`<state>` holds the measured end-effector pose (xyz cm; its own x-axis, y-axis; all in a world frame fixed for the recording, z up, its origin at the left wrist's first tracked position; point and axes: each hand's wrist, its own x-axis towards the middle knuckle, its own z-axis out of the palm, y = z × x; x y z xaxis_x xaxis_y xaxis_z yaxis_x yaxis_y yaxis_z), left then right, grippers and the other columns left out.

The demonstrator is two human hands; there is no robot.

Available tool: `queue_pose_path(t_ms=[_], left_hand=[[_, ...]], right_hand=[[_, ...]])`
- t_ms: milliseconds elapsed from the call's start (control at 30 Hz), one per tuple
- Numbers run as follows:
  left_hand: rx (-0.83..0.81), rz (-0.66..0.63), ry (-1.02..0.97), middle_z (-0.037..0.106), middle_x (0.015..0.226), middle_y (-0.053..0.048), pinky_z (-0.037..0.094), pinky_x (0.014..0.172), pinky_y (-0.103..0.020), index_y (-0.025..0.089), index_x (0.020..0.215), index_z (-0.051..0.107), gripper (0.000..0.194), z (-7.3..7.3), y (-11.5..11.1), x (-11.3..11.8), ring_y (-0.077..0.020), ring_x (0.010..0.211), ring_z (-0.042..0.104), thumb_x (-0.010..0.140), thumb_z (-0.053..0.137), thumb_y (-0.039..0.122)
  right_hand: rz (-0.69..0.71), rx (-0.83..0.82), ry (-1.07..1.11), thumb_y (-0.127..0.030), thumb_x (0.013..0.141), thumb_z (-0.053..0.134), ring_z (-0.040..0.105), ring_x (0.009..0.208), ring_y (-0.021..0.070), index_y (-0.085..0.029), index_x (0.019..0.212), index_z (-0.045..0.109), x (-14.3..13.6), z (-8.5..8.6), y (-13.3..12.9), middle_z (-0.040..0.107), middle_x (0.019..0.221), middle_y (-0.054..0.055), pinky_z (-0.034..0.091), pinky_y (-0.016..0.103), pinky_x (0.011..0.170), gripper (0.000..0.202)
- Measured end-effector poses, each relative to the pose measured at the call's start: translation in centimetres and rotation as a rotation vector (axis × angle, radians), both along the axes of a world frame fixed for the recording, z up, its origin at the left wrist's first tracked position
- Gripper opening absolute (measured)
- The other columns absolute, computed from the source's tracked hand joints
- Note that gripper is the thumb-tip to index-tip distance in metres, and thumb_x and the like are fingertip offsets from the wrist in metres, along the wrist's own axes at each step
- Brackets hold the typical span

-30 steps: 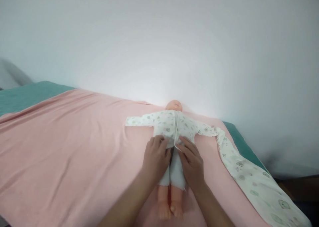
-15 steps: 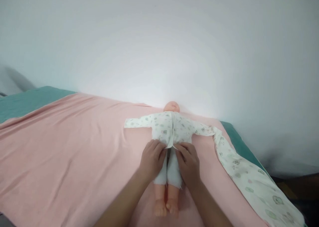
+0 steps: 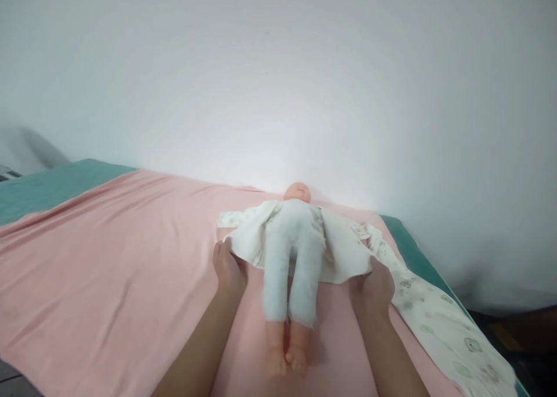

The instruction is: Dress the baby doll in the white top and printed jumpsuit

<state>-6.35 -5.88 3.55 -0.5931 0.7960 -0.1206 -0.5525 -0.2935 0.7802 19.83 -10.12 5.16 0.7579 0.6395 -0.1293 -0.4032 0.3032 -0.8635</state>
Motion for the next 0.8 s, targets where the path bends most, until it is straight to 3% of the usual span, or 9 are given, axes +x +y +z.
queue_pose_path(t_ms=[233,400,500,600,633,700,733,800], left_hand=[[-0.056,0.086,0.069,0.045,0.07,0.005,0.04,0.057,-0.02,0.019,0.08,0.045,0.027,-1.0,0.4,-2.1,-0.0084,0.064,0.047,0.077,0.064,0.037],[-0.181,0.06,0.292,0.044,0.074,0.004,0.037,0.057,-0.022,0.019,0.086,0.047,0.03,-2.8,1.0,-3.4,-0.0088,0.064,0.043,0.08,0.061,0.045],[-0.234,0.082,0.442,0.044,0.078,0.004,0.038,0.061,-0.023,0.019,0.088,0.046,0.027,-2.9,0.7,-3.5,-0.0093,0.067,0.044,0.079,0.063,0.038],[-0.229,0.135,0.531,0.043,0.081,0.004,0.038,0.066,-0.024,0.021,0.093,0.044,0.025,-2.3,-0.1,-3.2,-0.0093,0.069,0.044,0.077,0.062,0.024],[-0.222,0.159,0.552,0.043,0.082,0.004,0.038,0.067,-0.024,0.021,0.093,0.043,0.025,-2.0,-0.4,-3.0,-0.0094,0.07,0.045,0.076,0.061,0.02],[-0.212,0.203,0.585,0.043,0.083,0.004,0.038,0.069,-0.025,0.021,0.092,0.042,0.022,-1.4,-1.0,-2.6,-0.0099,0.072,0.045,0.077,0.057,0.016],[-0.205,0.215,0.601,0.043,0.082,0.004,0.038,0.07,-0.025,0.021,0.091,0.041,0.021,-1.2,-1.3,-2.4,-0.01,0.072,0.044,0.076,0.056,0.014],[-0.185,0.205,0.626,0.041,0.08,0.004,0.037,0.07,-0.025,0.021,0.091,0.042,0.021,-1.0,-1.6,-2.1,-0.0101,0.071,0.043,0.076,0.054,0.013]], right_hand=[[-0.011,-0.027,-0.054,-0.035,0.073,0.063,0.051,0.068,0.0122,-0.019,0.08,0.045,0.7,-0.9,0.0,0.046,0.073,-0.004,0.048,0.022,0.058,0.025],[-0.071,-0.211,-0.33,-0.044,0.078,0.057,0.051,0.074,0.0135,-0.018,0.094,0.05,1.0,-0.8,-1.3,0.049,0.083,-0.001,0.047,0.023,0.064,0.031],[-0.001,-0.316,-0.595,-0.05,0.079,0.057,0.054,0.083,0.0165,-0.017,0.108,0.05,1.7,0.0,-4.3,0.053,0.101,0.005,0.047,0.025,0.07,0.044],[0.136,-0.428,-0.926,-0.057,0.08,0.052,0.057,0.087,0.0202,-0.019,0.113,0.05,3.9,1.7,-9.4,0.054,0.11,0.008,0.048,0.029,0.073,0.051],[0.161,-0.502,-1.033,-0.058,0.081,0.048,0.058,0.086,0.0215,-0.019,0.111,0.051,4.9,2.5,-11.4,0.056,0.107,0.008,0.048,0.031,0.073,0.049],[0.223,-0.836,-1.239,-0.059,0.083,0.043,0.061,0.081,0.0255,-0.021,0.109,0.052,7.1,3.8,-15.1,0.061,0.097,0.008,0.047,0.036,0.071,0.047],[0.198,-1.028,-1.29,-0.06,0.084,0.04,0.062,0.077,0.0287,-0.021,0.112,0.051,8.1,4.3,-16.6,0.063,0.092,0.009,0.046,0.041,0.07,0.05],[0.203,-1.261,-1.342,-0.064,0.087,0.033,0.063,0.077,0.0347,-0.018,0.114,0.049,9.5,4.7,-18.5,0.064,0.088,0.012,0.046,0.047,0.072,0.055]])
